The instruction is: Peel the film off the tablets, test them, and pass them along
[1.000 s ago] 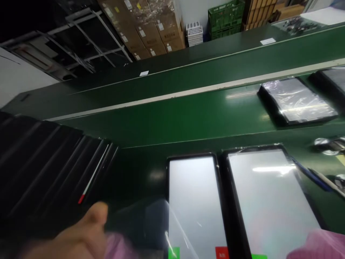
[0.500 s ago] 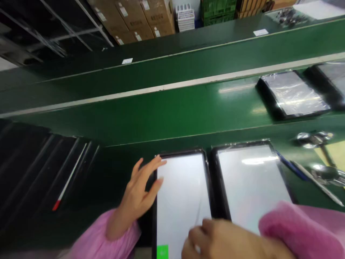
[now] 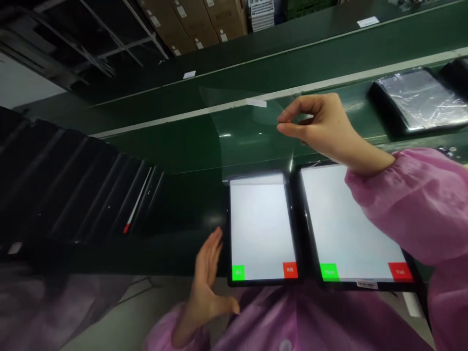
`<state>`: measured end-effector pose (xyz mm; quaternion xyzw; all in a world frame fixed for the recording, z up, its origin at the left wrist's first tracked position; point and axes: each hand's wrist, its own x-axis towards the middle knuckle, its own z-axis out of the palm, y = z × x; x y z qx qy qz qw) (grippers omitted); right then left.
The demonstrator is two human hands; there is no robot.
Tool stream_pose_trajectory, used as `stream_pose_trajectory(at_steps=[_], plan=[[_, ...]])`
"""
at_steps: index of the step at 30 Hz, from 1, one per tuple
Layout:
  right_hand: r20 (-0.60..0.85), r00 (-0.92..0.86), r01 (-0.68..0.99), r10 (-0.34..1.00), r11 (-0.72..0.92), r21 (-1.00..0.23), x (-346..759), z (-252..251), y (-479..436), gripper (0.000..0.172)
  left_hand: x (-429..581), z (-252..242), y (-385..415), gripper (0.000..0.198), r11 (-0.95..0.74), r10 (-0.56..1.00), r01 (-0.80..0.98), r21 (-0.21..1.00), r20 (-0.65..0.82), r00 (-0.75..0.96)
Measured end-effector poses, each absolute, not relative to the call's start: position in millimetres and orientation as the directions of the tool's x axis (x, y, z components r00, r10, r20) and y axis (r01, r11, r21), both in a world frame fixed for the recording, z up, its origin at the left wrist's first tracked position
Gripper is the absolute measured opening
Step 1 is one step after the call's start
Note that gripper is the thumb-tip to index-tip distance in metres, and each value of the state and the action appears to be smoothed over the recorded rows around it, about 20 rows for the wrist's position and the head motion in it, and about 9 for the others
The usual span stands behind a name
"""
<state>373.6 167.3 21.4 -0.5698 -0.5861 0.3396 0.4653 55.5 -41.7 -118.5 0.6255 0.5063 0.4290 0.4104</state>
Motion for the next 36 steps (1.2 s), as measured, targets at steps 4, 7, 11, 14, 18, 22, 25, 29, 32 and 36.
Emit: stream_pose_trajectory(at_steps=[4, 7, 11, 14, 18, 22, 25, 29, 32, 36], plan=[[0.138, 0.064, 0.342, 0.988, 0.108, -0.933, 370, 24, 153, 0.018, 85, -129, -80, 0.119, -0.018, 1.000, 0.340, 0.940, 0.023, -0.011], [0.099, 0.035, 0.315, 0.995, 0.083, -0.945, 369, 24, 142, 0.018, 102, -136, -81, 0.104, -0.002, 0.982, 0.369, 0.930, 0.071, -0.174], [0.085, -0.096, 0.291, 0.992, 0.110, -0.950, 377, 20, 129, 0.009, 107, -142, -76, 0.100, -0.083, 0.962, 0.415, 0.906, 0.181, -0.203], [0.158, -0.195, 0.265, 0.968, 0.207, -0.942, 385, 12, 123, 0.006, 97, -136, -67, 0.094, -0.137, 0.961, 0.512, 0.848, 0.239, -0.138], [0.179, -0.220, 0.267, 0.959, 0.236, -0.934, 389, 2, 120, 0.031, 84, -112, -36, 0.100, -0.334, 0.938, 0.694, 0.638, 0.296, 0.179], [0.157, -0.213, 0.311, 0.964, 0.219, -0.925, 387, 1, 118, 0.038, 93, -91, 4, 0.076, -0.457, 0.889, 0.801, 0.388, 0.165, 0.428], [0.137, -0.227, 0.320, 0.964, 0.207, -0.925, 387, 3, 114, 0.039, 92, -92, 23, 0.057, -0.368, 0.929, 0.864, 0.345, 0.163, 0.331], [0.115, -0.205, 0.318, 0.972, 0.178, -0.931, 391, 5, 109, 0.038, 63, -106, 24, 0.061, -0.109, 0.955, 0.878, 0.466, 0.295, -0.038], [0.109, -0.188, 0.305, 0.976, 0.163, -0.938, 390, 6, 110, 0.032, 52, -108, 9, 0.062, -0.182, 0.934, 0.824, 0.537, 0.357, -0.026], [0.088, -0.179, 0.289, 0.980, 0.138, -0.947, 384, 5, 115, 0.027, 69, -97, -10, 0.059, -0.491, 0.869, 0.748, 0.446, 0.310, 0.386]])
